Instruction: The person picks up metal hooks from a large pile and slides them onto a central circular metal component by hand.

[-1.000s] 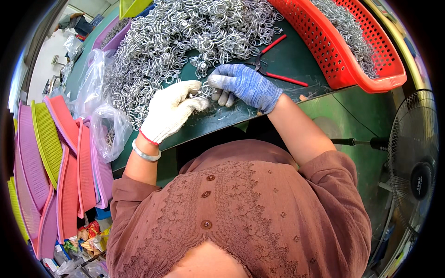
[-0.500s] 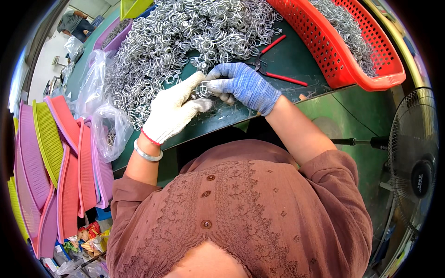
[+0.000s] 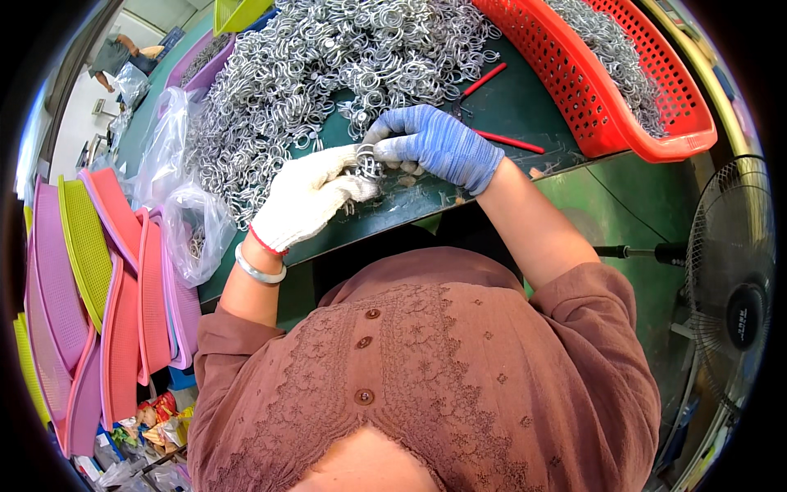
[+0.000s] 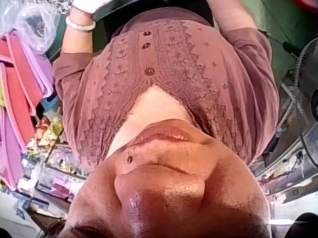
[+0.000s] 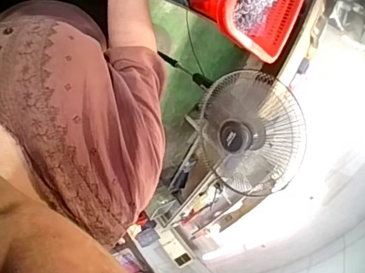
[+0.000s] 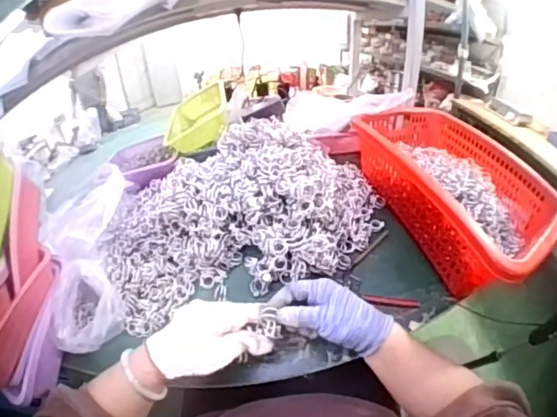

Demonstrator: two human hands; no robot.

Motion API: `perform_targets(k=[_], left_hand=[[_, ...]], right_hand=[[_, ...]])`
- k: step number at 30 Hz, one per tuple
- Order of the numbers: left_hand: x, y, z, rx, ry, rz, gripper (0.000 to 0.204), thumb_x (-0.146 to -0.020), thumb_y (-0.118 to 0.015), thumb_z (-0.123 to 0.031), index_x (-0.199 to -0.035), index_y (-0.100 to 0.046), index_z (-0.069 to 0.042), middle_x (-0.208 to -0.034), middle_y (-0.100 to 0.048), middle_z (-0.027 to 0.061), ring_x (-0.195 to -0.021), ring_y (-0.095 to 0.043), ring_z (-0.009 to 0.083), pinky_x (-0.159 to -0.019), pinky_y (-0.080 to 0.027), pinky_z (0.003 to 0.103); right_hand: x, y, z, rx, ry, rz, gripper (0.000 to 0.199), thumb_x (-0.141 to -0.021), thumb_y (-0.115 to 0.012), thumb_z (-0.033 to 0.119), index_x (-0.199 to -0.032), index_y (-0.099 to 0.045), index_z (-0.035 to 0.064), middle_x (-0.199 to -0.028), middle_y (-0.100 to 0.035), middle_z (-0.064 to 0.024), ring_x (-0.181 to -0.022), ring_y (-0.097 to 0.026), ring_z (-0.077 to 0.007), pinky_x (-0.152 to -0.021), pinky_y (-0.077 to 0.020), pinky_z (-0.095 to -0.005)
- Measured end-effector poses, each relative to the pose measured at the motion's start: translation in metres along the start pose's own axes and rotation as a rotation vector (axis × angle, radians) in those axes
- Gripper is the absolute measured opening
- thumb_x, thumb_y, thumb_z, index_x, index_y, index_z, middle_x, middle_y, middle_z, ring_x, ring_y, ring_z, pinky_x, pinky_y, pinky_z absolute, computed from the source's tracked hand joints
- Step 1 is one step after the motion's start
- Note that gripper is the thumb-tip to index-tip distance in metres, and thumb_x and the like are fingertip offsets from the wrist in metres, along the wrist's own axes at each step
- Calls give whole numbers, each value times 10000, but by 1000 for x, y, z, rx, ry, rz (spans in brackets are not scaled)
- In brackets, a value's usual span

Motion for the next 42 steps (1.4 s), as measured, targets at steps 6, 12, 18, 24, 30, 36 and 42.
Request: perform_targets(k=[6, 12, 18, 24, 30, 36, 42], left_hand=[[0, 0, -4, 84, 25, 45, 317, -827, -640, -196, -1129, -638, -97, -848, -690, 85, -769, -665, 173, -718, -515, 279], [2, -4, -17, 294, -4, 13, 338, -819, -679, -316, -1081, -658, -103, -867, -690, 78, -771, -652, 163, -735, -508, 283], [0, -4, -9, -35, 74, -6, 220, -833, -693, -148, -1021, -668, -37, -826, -663, 12, -720, -582, 63, -643, -472, 222], [4, -6, 4, 250, 36, -45, 219, -838, -622, -138, -1029, -669, -42, -851, -705, 78, -758, -664, 145, -724, -514, 260], [7, -4, 1, 516, 135, 59, 208, -875, -548, -63, -1049, -638, 9, -877, -700, 62, -771, -646, 104, -695, -507, 235], [11, -7, 10, 856, 182, 110, 212, -897, -515, -35, -1079, -601, 32, -885, -692, 69, -737, -632, 106, -655, -500, 223], [10, -10, 2, 424, 42, -38, 273, -875, -551, -47, -1136, -601, 17, -918, -703, 65, -807, -664, 111, -705, -517, 237]], right_hand=[[0, -2, -3, -241, -44, 2, 154, -868, -612, 117, -984, -640, 20, -734, -605, -19, -581, -532, -65, -513, -459, -207], [-1, -4, 2, -170, -34, -6, 160, -858, -612, 89, -993, -653, 13, -782, -637, -26, -650, -583, -79, -581, -503, -227], [-1, -12, 10, 1, 54, -114, 183, -823, -645, 74, -986, -687, 1, -901, -678, -51, -835, -612, -106, -788, -501, -266], [-4, -12, -1, 122, 205, -130, 159, -831, -642, 69, -973, -665, 1, -915, -675, -62, -853, -616, -127, -791, -501, -283], [-1, -15, 9, 367, 450, -128, 124, -831, -624, 43, -947, -627, -2, -908, -655, -106, -876, -624, -195, -815, -492, -307], [1, -19, 7, 364, 504, -146, 144, -818, -598, 5, -959, -622, 24, -885, -601, -65, -828, -596, -156, -732, -495, -317], [8, -27, 5, 750, 779, -336, 127, -785, -643, 20, -908, -611, 10, -869, -603, -146, -843, -600, -326, -765, -493, -373]])
Point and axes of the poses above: each hand's wrist, its own x-axis away from the middle knuckle, its own y-axis out of the back of the hand, z = x × y, the point moved 2 cm from there along -x, towards the middle knuckle
